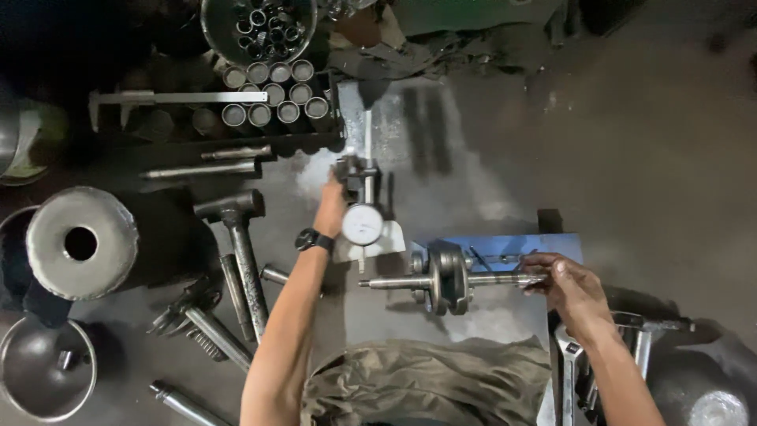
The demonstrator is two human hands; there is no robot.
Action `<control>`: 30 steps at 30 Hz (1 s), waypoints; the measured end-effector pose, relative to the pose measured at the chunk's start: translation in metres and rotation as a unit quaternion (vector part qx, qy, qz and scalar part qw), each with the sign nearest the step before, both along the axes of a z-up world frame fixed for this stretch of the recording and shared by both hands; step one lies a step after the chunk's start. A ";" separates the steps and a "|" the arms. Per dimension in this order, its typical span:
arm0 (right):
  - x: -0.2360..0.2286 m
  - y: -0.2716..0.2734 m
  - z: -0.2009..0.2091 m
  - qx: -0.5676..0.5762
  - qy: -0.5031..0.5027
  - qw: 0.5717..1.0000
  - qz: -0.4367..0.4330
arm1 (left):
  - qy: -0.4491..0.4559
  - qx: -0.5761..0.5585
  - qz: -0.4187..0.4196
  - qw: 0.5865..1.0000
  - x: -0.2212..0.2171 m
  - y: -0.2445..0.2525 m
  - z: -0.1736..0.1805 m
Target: The person picks up a metal crankshaft and places it on a blue stand. They use a dial indicator to measure the crankshaft, rotating it by hand and adjusting the indicator's position. The person repeats this process with several other metal parts, including a long rod and a cylindrical piece, measuring each one carefully.
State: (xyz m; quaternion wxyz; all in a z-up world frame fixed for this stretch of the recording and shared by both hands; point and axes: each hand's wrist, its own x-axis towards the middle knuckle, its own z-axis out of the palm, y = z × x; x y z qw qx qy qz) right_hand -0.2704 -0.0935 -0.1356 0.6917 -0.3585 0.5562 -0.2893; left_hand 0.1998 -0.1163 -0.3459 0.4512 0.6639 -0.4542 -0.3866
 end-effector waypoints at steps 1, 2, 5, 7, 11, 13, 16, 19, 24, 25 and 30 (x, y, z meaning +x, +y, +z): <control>-0.001 0.001 -0.003 -0.002 0.026 1.000 0.007 | -0.069 -0.042 -0.021 0.997 -0.008 -0.001 -0.002; -0.002 0.001 -0.006 -0.005 0.052 0.999 0.014 | -0.138 -0.083 -0.043 0.986 -0.017 -0.004 -0.004; -0.003 0.001 -0.005 0.039 0.084 0.996 -0.003 | -0.158 -0.063 -0.044 0.984 -0.039 -0.012 0.057; -0.008 0.003 -0.009 0.023 0.080 0.997 0.008 | -0.162 -0.058 -0.046 0.984 -0.040 -0.012 0.071; -0.006 -0.003 -0.001 0.077 0.167 0.983 0.030 | -0.202 -0.069 -0.052 0.976 -0.035 -0.016 0.065; 0.004 -0.005 0.009 0.088 0.213 0.972 0.043 | -0.191 -0.075 -0.055 0.977 -0.034 -0.015 0.070; 0.007 -0.009 0.011 0.092 0.296 0.948 0.074 | -0.175 -0.085 -0.062 0.979 -0.033 -0.016 0.069; -0.012 -0.005 -0.006 0.085 0.306 0.945 0.076 | -0.175 -0.085 -0.066 0.979 -0.030 -0.017 0.069; 0.002 -0.007 0.010 0.090 0.282 0.953 0.067 | -0.169 -0.086 -0.070 0.979 -0.030 -0.016 0.063; 0.000 -0.006 0.007 0.083 0.276 0.955 0.075 | -0.165 -0.085 -0.070 0.980 -0.030 -0.016 0.062; -0.005 -0.005 0.000 0.105 0.295 0.945 0.097 | -0.170 -0.086 -0.068 0.979 -0.028 -0.016 0.054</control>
